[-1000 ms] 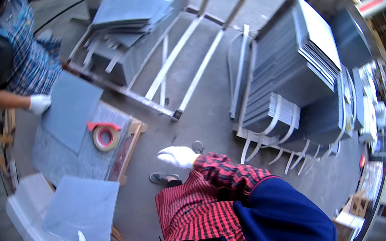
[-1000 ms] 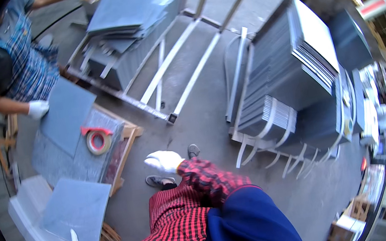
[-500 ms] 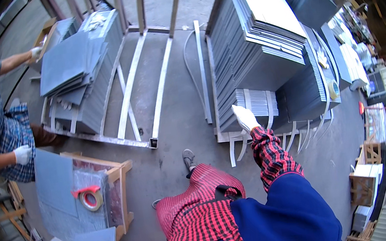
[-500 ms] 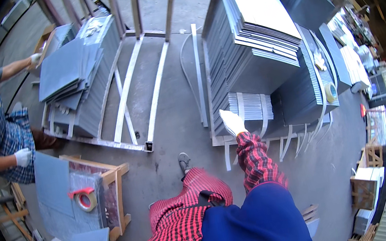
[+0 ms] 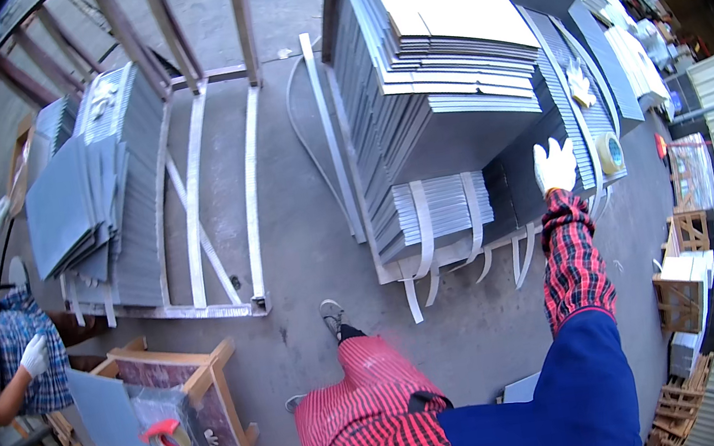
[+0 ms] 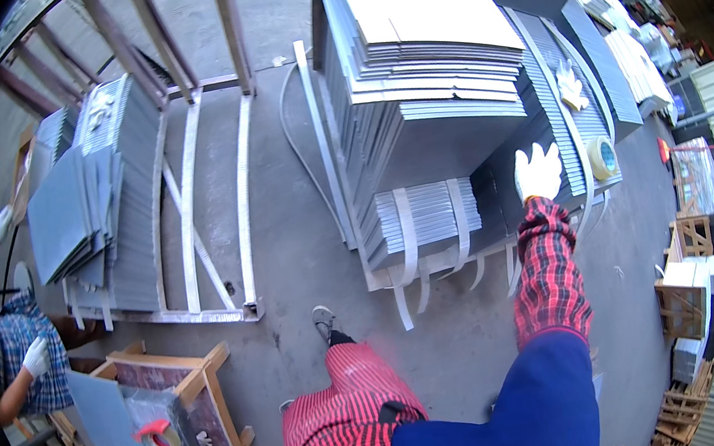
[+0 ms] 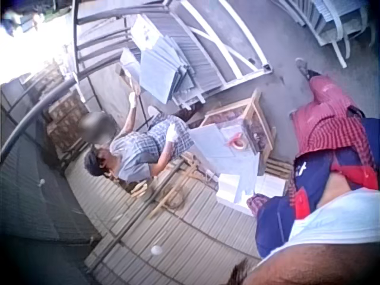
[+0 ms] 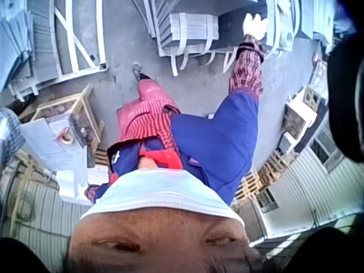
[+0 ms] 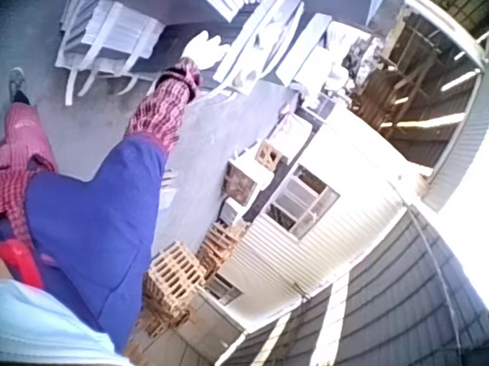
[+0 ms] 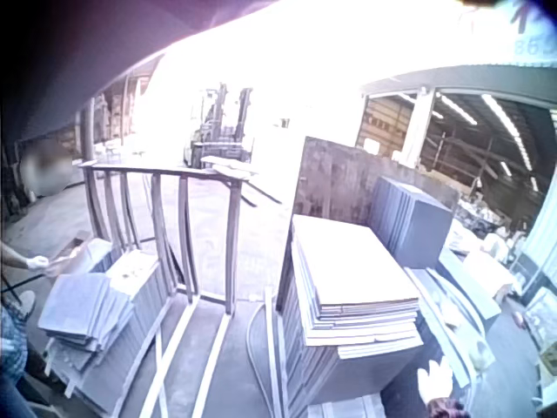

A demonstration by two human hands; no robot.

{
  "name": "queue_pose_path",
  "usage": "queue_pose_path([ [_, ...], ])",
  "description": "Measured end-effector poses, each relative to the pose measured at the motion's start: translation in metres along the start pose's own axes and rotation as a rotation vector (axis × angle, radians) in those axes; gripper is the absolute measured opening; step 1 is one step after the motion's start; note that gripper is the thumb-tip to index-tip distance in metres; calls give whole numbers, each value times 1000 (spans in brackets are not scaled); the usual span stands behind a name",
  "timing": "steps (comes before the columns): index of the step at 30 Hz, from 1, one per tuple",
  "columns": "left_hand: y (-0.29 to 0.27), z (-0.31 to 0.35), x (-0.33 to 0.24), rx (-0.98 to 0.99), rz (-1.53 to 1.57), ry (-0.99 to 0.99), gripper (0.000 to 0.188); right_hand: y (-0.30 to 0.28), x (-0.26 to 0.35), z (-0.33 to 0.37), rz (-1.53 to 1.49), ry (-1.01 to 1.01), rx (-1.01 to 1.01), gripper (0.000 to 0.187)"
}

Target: The person wraps rectangular panels in plastic film using a handheld tape dispenser. They retrieve panels from a stack, place them on a table, and apply tape to secure the wrapping. A coworker assists by holding panels and handing materials.

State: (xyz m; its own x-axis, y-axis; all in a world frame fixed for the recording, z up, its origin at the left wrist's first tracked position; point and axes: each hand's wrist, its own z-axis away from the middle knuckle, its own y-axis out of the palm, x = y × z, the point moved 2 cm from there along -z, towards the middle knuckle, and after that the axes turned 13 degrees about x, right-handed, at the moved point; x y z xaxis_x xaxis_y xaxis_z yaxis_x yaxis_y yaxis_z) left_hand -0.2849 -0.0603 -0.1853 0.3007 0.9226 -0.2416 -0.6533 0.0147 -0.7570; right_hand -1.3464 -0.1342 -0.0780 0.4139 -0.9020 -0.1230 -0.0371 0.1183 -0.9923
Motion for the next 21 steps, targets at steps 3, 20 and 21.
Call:
queue_pose_path([
  [3, 72, 20, -53, 36, -114, 43, 67, -17, -6, -37, 124, 21, 28, 52],
  [20, 64, -15, -85, -125, -455, -62, 67, -9, -85, -190, -11, 22, -56, 49],
  [21, 63, -17, -88, -131, -472, -72, 67, -7, -92, -202, 43, 92, -42, 47],
])
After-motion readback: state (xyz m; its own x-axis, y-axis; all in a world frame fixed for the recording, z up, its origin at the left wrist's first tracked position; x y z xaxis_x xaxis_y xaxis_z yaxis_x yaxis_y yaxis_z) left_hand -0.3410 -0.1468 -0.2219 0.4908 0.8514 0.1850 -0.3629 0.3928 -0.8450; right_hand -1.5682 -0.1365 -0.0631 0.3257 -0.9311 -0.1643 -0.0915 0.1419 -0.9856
